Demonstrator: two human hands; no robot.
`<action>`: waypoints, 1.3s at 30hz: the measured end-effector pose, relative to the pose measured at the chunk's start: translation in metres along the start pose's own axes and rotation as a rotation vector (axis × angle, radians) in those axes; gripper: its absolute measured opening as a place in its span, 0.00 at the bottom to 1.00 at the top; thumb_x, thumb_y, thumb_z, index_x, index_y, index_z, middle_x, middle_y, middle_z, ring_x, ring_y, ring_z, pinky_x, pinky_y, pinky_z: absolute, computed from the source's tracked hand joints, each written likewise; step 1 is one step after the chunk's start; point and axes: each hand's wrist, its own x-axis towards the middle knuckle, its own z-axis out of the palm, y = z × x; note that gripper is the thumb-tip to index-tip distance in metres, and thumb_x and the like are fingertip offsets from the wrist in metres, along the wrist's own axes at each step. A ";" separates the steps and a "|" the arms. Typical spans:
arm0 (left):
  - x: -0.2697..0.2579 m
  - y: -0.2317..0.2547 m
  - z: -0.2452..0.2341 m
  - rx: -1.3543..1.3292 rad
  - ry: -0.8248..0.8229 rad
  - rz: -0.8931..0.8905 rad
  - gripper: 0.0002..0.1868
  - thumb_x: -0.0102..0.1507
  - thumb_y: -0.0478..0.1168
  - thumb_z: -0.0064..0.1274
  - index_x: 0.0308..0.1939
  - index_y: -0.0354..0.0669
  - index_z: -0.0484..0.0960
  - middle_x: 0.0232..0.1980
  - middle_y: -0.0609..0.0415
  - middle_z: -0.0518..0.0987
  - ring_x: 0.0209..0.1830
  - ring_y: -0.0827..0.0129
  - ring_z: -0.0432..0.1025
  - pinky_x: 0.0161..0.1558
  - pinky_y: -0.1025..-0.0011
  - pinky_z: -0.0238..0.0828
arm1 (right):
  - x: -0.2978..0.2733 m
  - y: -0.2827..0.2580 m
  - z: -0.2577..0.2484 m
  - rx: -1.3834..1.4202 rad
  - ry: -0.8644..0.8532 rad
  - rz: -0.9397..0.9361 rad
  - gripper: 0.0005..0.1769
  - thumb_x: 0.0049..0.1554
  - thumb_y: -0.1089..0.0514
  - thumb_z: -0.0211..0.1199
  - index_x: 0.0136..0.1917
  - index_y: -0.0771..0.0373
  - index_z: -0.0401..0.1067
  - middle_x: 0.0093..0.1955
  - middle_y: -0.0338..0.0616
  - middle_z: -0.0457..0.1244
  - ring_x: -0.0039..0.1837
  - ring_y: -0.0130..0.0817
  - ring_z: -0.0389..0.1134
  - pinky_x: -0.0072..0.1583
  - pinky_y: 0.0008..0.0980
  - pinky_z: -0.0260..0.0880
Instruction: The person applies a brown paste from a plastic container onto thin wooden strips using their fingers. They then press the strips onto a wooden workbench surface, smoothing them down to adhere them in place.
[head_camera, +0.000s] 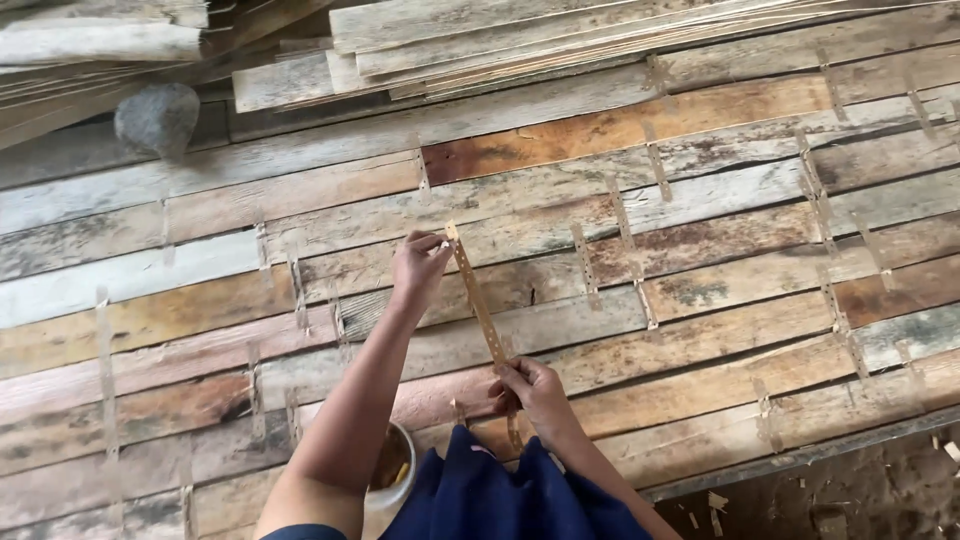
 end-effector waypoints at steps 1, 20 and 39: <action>0.008 0.001 0.002 0.158 0.017 0.013 0.14 0.61 0.45 0.59 0.47 0.48 0.90 0.50 0.66 0.79 0.51 0.70 0.71 0.52 0.70 0.61 | 0.008 -0.006 0.002 -0.022 0.005 0.005 0.11 0.61 0.58 0.64 0.45 0.71 0.74 0.35 0.56 0.70 0.31 0.42 0.72 0.38 0.33 0.76; 0.054 -0.056 0.039 0.331 0.388 0.385 0.20 0.62 0.43 0.55 0.59 0.61 0.77 0.50 0.58 0.72 0.54 0.60 0.65 0.53 0.58 0.56 | 0.066 0.016 0.017 -0.023 0.007 0.036 0.12 0.63 0.56 0.63 0.50 0.70 0.75 0.33 0.58 0.69 0.31 0.43 0.74 0.32 0.32 0.75; 0.016 -0.025 0.009 0.943 -0.247 0.446 0.39 0.67 0.57 0.52 0.80 0.73 0.55 0.86 0.61 0.41 0.82 0.40 0.21 0.70 0.26 0.09 | 0.072 0.012 0.025 -0.123 0.102 0.162 0.14 0.62 0.52 0.62 0.45 0.67 0.74 0.31 0.59 0.68 0.31 0.42 0.74 0.33 0.34 0.76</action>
